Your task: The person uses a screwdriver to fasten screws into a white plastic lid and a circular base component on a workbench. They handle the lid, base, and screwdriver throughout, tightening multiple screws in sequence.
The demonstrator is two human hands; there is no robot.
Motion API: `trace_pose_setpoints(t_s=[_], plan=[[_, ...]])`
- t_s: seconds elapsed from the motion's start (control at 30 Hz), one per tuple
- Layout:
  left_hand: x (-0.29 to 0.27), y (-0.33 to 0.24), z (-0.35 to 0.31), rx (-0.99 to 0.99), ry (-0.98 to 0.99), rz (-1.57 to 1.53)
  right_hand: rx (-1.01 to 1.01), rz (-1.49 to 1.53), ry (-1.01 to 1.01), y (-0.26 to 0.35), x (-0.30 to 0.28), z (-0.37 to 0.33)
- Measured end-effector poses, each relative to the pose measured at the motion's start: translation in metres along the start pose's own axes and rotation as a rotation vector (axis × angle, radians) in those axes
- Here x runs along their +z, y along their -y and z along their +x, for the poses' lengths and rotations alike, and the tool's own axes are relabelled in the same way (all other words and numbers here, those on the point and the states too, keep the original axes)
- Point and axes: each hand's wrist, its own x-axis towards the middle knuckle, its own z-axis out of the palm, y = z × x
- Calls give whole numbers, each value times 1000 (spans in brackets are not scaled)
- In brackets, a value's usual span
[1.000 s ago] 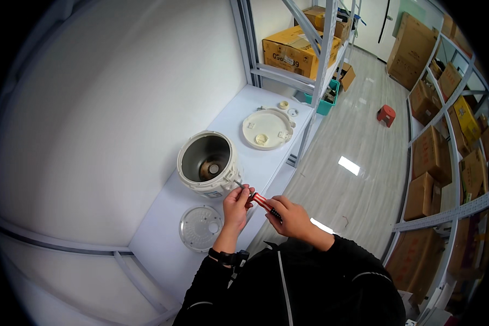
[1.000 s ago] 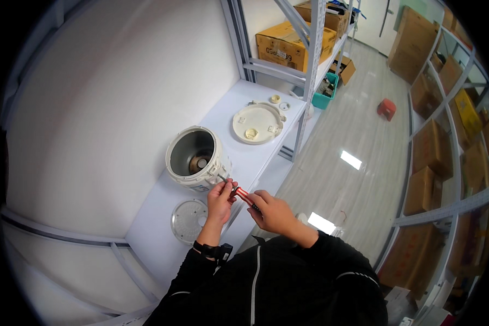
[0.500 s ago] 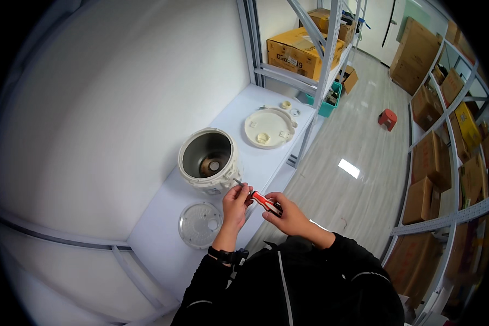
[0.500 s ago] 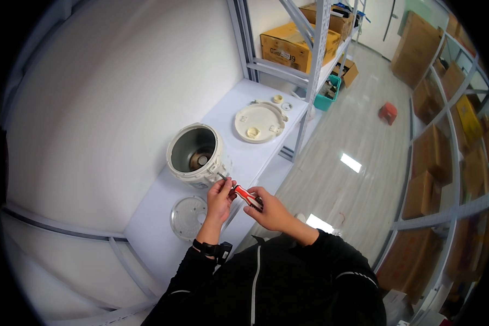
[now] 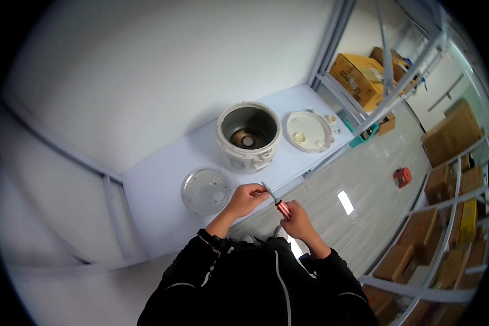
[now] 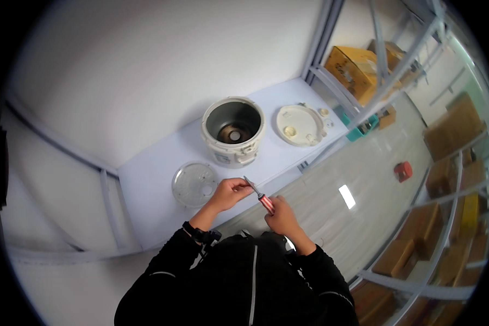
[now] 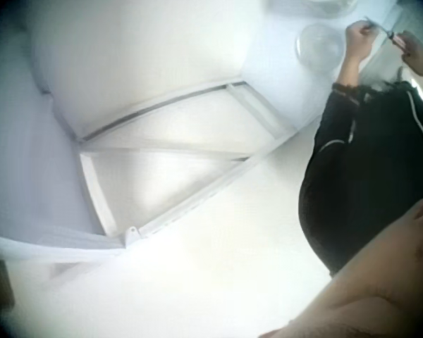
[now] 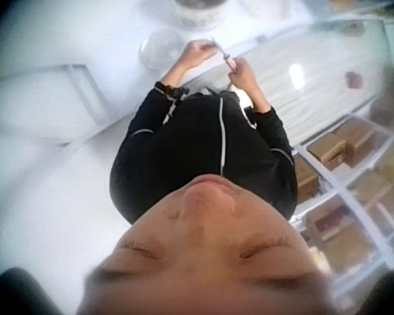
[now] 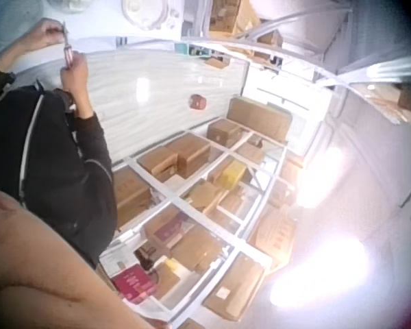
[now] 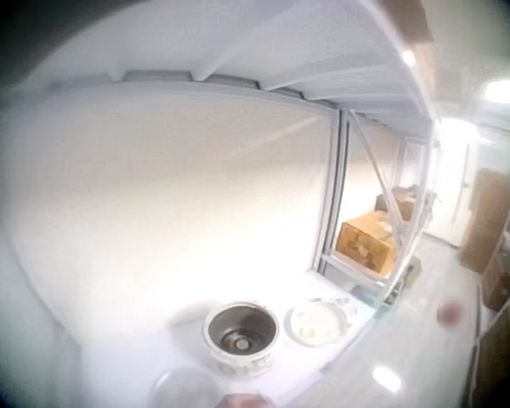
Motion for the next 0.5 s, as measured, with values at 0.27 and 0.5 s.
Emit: trace_pose_setpoints(t_s=[0.27,0.5], plan=[[-62,41,-87,-92,-898,864,-163,27,41,16,2,28],[-91,87,-124,-355,-1118,642,-264,128,282,27,44,58]])
